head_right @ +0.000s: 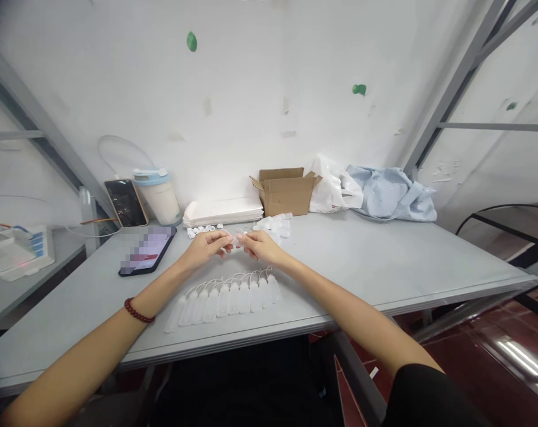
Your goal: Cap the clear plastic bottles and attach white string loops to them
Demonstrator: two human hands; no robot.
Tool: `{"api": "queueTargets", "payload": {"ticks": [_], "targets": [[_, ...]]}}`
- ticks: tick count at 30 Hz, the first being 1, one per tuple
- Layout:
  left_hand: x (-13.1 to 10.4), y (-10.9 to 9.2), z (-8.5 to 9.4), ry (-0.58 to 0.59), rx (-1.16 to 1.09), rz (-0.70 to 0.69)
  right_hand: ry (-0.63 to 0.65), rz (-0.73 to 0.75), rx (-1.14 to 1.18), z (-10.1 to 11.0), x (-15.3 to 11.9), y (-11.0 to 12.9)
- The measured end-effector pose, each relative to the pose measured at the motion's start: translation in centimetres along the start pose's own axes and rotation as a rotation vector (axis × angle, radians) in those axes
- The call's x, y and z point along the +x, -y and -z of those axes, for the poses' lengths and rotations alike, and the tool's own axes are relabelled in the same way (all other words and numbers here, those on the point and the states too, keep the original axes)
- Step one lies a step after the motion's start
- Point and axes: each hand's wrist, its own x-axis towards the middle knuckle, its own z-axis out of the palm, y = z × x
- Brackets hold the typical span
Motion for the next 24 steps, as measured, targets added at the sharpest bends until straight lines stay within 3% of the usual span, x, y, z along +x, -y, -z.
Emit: {"api": "queueTargets", "payload": {"ticks": [6, 9, 16, 19, 24], "targets": [[0.3, 1.2, -0.1, 0.071, -0.011, 0.171, -0.1, 0.182, -0.488, 0.1, 0.0, -0.3], [0.3, 1.3, 0.0, 0.073, -0.021, 0.146, -0.064, 0.213, -0.641, 0.0, -0.1, -0.4], [0.1, 0.9, 0.3, 0.094, 0.083, 0.056, -0.01, 0.173, -0.746, -0.1, -0.1, -0.5], [0.4, 1.1, 0.6, 0.043, 0.225, -0.015, -0.032, 0.182, -0.759, 0.2, 0.0, -0.7], [1.1, 2.5, 2.8, -0.161, 0.608, -0.118, -0.211, 0.1, -0.758, 1.3, 0.4, -0.9]]}}
